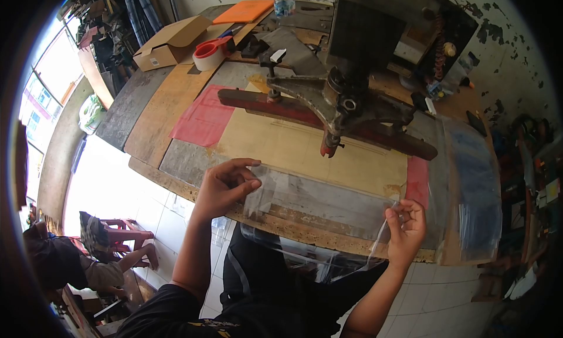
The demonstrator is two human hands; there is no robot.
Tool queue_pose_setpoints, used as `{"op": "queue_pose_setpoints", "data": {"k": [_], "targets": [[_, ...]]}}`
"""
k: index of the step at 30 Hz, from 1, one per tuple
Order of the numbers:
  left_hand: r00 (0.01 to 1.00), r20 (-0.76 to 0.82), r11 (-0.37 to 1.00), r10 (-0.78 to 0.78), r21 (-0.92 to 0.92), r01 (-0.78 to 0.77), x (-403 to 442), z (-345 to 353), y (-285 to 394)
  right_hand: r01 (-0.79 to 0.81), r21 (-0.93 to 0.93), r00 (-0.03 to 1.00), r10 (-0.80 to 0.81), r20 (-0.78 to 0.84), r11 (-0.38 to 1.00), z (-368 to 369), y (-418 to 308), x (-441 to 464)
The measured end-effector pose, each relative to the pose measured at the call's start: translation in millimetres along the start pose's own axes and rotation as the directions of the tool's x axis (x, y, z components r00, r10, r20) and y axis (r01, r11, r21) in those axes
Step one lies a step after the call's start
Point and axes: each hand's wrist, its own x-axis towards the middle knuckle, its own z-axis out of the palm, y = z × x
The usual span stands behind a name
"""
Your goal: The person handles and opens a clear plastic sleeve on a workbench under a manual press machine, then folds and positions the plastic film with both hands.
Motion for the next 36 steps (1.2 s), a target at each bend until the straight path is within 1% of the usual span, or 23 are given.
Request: {"op": "queue_pose_setpoints", "data": {"k": [16,36], "targets": [[0.999,0.013,0.998,0.034,-0.061,-0.033,-0.8,0.6,4.0,0.006,-0.025,1.0,-0.006,-0.012,1.0,1.7,-3.0,0.0],[1.0,0.008,0.999,0.024,-0.047,-0.024,-0.1,0.3,3.4,0.011,-0.026,1.0,-0.012,-0.018,1.0,4.2,-5.1,0.2]]}}
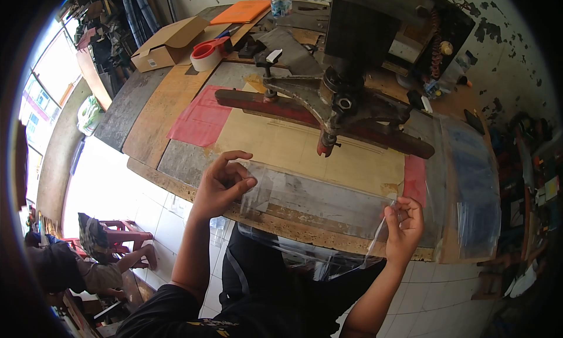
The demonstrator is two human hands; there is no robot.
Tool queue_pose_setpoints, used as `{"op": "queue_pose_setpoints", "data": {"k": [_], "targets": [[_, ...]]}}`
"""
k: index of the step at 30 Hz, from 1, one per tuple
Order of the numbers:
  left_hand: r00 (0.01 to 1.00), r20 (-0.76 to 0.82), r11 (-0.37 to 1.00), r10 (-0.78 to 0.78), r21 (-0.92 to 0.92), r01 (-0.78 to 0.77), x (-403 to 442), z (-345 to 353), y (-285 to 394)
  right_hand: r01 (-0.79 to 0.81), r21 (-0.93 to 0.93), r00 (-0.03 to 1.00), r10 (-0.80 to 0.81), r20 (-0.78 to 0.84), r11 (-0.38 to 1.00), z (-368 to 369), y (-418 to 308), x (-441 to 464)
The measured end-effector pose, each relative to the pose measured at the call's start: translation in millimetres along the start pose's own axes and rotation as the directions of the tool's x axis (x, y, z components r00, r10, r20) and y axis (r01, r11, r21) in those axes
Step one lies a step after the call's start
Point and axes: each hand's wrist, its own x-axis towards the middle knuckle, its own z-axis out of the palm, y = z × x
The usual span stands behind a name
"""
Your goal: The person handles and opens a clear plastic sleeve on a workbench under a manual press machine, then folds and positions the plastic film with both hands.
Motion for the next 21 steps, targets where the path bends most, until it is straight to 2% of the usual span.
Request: {"op": "queue_pose_setpoints", "data": {"k": [7,21], "targets": [[1.0,-0.026,0.994,0.01,-0.107,-0.013,-1.0,1.7,-5.8,0.003,0.01,1.0,-0.003,0.001,1.0,1.1,0.3,0.0],[1.0,0.001,0.999,-0.003,-0.05,0.003,-1.0,-1.3,-2.0,0.0,0.008,1.0,0.0,0.005,1.0,1.1,-0.1,-0.2]]}}
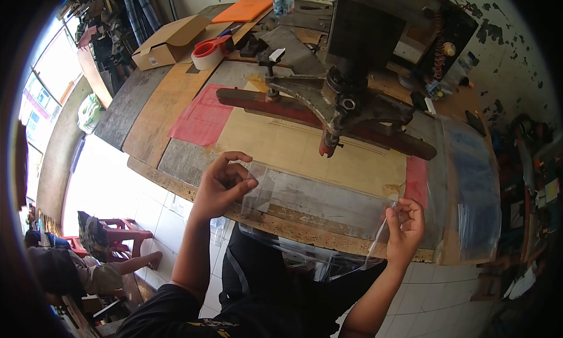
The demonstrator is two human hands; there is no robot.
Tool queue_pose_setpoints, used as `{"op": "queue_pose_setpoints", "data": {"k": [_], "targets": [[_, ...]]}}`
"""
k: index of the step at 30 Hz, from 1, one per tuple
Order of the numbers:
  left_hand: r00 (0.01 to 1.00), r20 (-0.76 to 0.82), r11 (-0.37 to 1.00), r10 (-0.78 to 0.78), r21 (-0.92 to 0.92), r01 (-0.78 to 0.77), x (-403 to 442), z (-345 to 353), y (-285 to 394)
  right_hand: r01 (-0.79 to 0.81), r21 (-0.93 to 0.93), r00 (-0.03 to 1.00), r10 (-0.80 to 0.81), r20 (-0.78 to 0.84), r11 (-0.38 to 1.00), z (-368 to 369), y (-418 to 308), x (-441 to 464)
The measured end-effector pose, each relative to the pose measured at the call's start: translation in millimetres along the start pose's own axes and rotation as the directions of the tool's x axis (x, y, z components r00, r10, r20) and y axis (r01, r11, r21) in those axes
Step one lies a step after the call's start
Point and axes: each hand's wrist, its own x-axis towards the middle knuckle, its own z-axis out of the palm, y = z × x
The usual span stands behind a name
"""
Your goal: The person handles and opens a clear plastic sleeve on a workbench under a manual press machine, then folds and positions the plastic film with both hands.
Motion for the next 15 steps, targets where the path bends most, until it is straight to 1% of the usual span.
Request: {"op": "queue_pose_setpoints", "data": {"k": [7,15], "targets": [[1.0,-0.011,1.0,-0.012,0.027,0.012,-0.6,0.6,3.6,0.0,-0.004,1.0,0.0,0.003,1.0,-0.2,-0.1,-0.2],[1.0,-0.013,1.0,-0.012,0.015,0.013,-1.4,1.7,3.3,-0.007,-0.009,1.0,0.007,-0.004,1.0,-0.6,0.9,-0.4]]}}
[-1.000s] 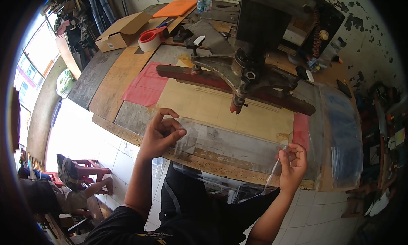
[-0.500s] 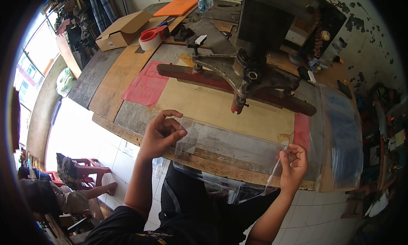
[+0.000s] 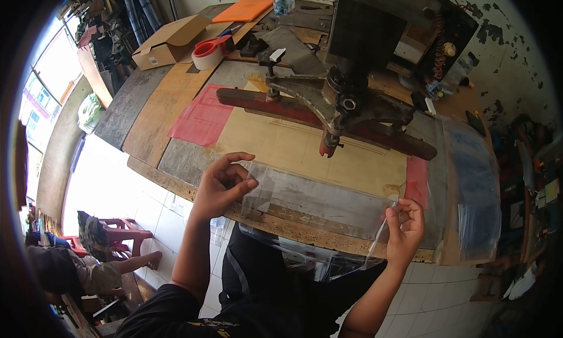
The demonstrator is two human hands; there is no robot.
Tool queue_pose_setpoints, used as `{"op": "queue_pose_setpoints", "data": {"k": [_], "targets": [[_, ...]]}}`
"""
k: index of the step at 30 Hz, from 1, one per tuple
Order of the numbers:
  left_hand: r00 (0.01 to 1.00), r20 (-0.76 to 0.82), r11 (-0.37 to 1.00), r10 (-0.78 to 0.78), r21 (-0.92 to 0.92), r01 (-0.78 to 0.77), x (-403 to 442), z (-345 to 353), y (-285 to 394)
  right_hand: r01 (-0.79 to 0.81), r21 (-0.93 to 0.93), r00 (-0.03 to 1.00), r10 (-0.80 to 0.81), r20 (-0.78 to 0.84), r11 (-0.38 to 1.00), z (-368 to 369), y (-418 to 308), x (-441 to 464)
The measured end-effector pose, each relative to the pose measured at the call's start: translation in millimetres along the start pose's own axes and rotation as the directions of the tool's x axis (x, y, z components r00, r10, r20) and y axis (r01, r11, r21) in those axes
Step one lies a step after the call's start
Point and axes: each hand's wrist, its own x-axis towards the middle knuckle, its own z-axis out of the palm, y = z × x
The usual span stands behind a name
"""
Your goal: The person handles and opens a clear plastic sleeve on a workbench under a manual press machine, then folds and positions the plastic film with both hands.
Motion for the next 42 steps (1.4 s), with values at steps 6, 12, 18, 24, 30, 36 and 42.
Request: {"op": "queue_pose_setpoints", "data": {"k": [6,12,18,24,30,36,42], "targets": [[1.0,0.004,1.0,0.006,0.022,-0.006,-0.1,-0.5,-1.3,0.003,-0.009,1.0,-0.003,0.002,1.0,-0.1,-0.1,0.1],[1.0,0.004,1.0,0.002,0.019,-0.002,-0.1,-0.5,-0.9,0.013,-0.017,1.0,-0.013,0.009,1.0,0.3,-0.5,0.2],[1.0,0.005,1.0,0.004,0.023,-0.004,-0.2,0.0,-0.2,0.009,-0.004,1.0,-0.009,0.009,1.0,0.6,-0.5,0.2],[1.0,0.004,0.999,0.005,0.034,-0.005,-0.3,0.2,1.2,0.006,-0.002,1.0,-0.006,0.005,1.0,0.5,-0.6,0.5],[1.0,0.003,0.999,0.014,0.037,-0.014,-0.2,0.2,0.1,0.005,-0.01,1.0,-0.005,-0.002,1.0,1.3,-1.3,0.1],[1.0,-0.005,1.0,-0.003,0.012,0.003,0.1,0.3,2.3,0.008,-0.005,1.0,-0.008,-0.001,1.0,0.6,-0.2,-0.1],[1.0,-0.003,1.0,0.005,0.017,-0.005,-0.1,0.5,1.2,0.003,-0.03,1.0,-0.003,0.025,1.0,-1.8,1.1,0.1]]}}
